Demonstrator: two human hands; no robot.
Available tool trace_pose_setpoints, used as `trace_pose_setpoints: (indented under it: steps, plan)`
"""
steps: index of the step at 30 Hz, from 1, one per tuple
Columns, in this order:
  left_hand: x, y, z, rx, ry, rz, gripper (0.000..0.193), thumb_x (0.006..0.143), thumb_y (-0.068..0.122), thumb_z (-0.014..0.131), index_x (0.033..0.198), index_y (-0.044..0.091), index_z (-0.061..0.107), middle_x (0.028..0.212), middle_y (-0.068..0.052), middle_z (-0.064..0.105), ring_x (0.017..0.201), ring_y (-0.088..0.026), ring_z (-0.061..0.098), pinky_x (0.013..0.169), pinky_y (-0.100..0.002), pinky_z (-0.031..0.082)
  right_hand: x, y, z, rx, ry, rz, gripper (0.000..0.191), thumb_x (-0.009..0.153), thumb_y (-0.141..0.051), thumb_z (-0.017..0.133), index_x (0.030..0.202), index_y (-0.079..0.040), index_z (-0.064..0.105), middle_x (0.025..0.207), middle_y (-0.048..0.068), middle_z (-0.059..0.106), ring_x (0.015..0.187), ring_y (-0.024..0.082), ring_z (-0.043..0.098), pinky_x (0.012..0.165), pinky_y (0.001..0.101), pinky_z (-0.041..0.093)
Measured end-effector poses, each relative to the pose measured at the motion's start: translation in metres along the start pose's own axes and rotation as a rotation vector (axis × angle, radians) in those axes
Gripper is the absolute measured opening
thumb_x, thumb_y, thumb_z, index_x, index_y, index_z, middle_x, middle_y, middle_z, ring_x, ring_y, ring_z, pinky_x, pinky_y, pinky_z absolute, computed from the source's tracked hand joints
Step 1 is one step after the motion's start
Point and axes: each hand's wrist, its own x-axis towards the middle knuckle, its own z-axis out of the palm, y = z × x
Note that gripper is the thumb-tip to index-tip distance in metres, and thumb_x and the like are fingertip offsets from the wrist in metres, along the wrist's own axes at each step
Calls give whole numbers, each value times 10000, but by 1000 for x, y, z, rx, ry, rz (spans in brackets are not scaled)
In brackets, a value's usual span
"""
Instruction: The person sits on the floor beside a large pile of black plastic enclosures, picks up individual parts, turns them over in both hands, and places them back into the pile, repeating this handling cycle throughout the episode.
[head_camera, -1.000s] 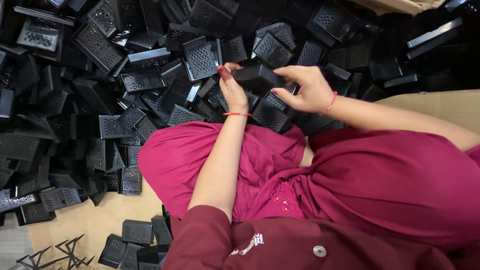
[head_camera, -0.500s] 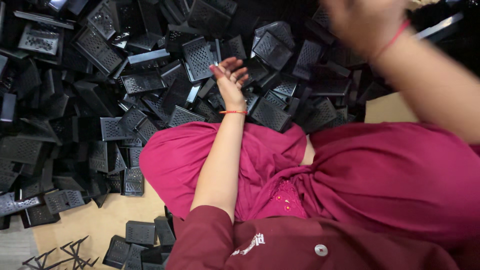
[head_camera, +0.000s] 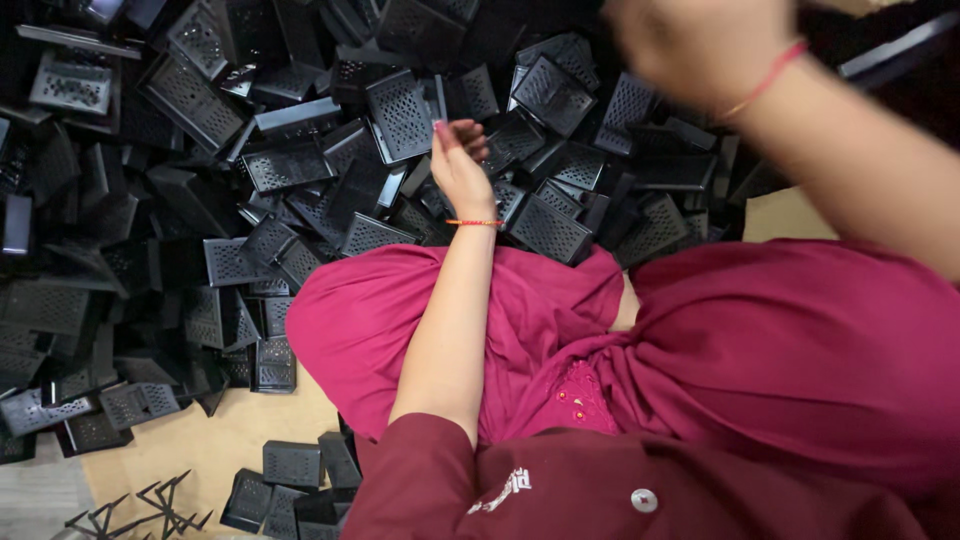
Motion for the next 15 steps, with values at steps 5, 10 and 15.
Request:
trace_pose_setpoints:
  steps: [5, 10, 15]
  plan:
    - [-17, 6, 0, 757, -162, 422, 218, 927, 255, 736, 1055, 79, 715, 1015, -102, 710, 912, -262, 677, 820, -382, 566, -21, -53, 110, 419, -327, -127, 295, 857, -308, 742, 1102, -145, 755, 1044, 91, 729, 916, 312, 715, 748, 455, 582]
    - [-40, 16, 9, 1375, -421, 615, 418, 645, 123, 744, 1058, 85, 699, 1181, -175, 628, 1074, -399, 602, 826, -483, 552, -58, -71, 170, 474, -394, -222, 670, 690, -255, 799, 1339, -165, 661, 1368, 198, 599, 1151, 415, 621, 916, 476, 532]
    - [-35, -3, -7, 1319, -333, 313, 218, 839, 185, 765, 998, 78, 661, 1115, -110, 664, 1066, -356, 672, 878, -467, 562, -76, -87, 188, 555, -311, -322, 760, 590, -280, 830, 1301, -108, 624, 1409, 313, 489, 1243, 509, 511, 978, 493, 461]
